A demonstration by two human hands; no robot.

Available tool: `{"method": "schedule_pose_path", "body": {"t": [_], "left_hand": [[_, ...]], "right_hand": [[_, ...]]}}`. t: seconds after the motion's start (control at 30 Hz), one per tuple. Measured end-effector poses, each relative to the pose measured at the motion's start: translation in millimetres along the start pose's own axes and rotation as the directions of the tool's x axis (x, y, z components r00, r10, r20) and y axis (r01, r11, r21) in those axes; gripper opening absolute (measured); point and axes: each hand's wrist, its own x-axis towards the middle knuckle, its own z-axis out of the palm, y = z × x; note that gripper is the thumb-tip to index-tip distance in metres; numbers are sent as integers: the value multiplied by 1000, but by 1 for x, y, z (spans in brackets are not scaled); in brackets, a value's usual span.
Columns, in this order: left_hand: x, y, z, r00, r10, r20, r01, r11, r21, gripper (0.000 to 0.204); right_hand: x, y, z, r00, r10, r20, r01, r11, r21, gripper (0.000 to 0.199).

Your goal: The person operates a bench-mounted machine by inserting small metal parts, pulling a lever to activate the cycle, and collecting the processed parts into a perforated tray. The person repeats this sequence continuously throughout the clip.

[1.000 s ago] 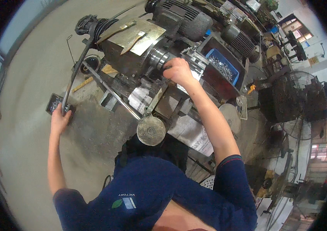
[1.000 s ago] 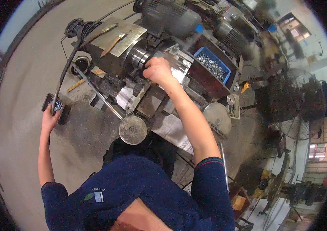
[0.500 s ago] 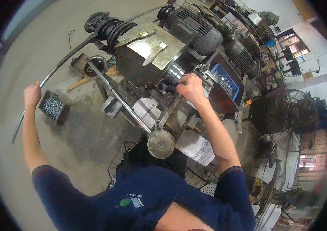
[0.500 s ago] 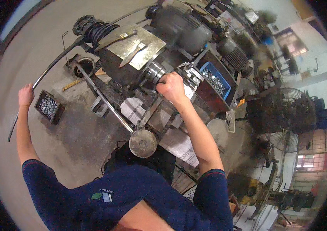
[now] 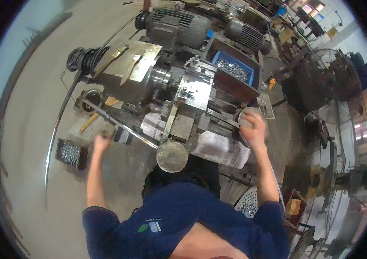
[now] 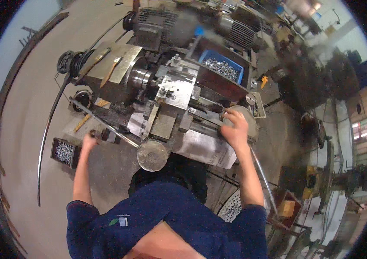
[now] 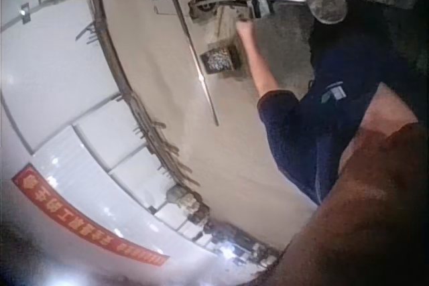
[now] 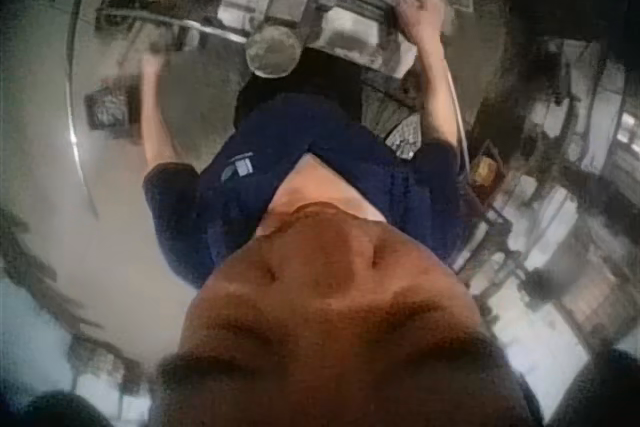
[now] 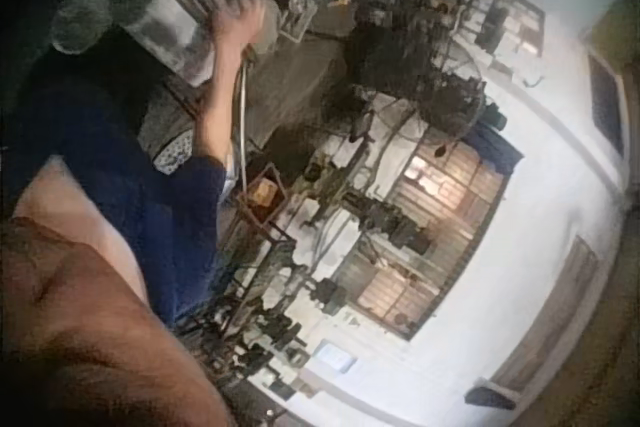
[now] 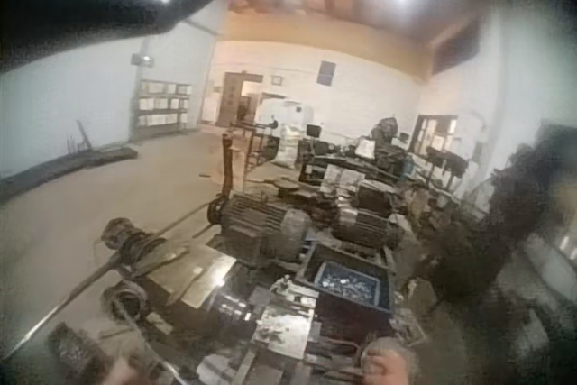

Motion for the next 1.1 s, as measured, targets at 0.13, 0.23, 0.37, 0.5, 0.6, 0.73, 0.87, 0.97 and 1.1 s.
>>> {"method": "schedule_pose_path", "body": {"t": [0.13, 0.23, 0.37, 0.5, 0.6, 0.73, 0.87, 0.97, 1.1], "left_hand": [[-20, 42, 43, 973, 224, 54, -216, 805, 552, 49], [12, 41, 4, 892, 333, 305, -422, 374, 826, 44], [7, 77, -14, 938, 255, 234, -340, 548, 764, 29], [-10, 89, -35, 971, 184, 152, -236, 834, 498, 30], [20, 32, -50, 983, 175, 61, -165, 976, -142, 34], [-23, 129, -54, 988, 13, -151, -96, 824, -559, 36], [-11, 149, -18, 964, -101, -247, -69, 800, -596, 26], [-4, 157, 5, 893, -170, -416, -212, 656, -724, 17], [0, 155, 8, 896, -164, -412, -219, 645, -732, 17]], "right_hand": [[-83, 33, -42, 923, 384, 36, -383, 923, -42, 31], [-123, 60, -60, 857, 512, 56, -509, 858, -70, 32], [-153, 91, -74, 845, 531, -65, -534, 828, -173, 34], [-209, 133, -80, 743, 648, -167, -665, 685, -298, 37], [-240, 146, -96, 459, 886, 64, -772, 433, -465, 31], [-307, 160, -105, 489, 854, -178, -735, 293, -611, 29], [-303, 167, -105, 495, 838, -227, -722, 252, -644, 29], [-302, 137, -90, 450, 874, -183, -744, 254, -617, 29], [-342, 108, -81, 280, 958, 56, -867, 277, -413, 36]]}}
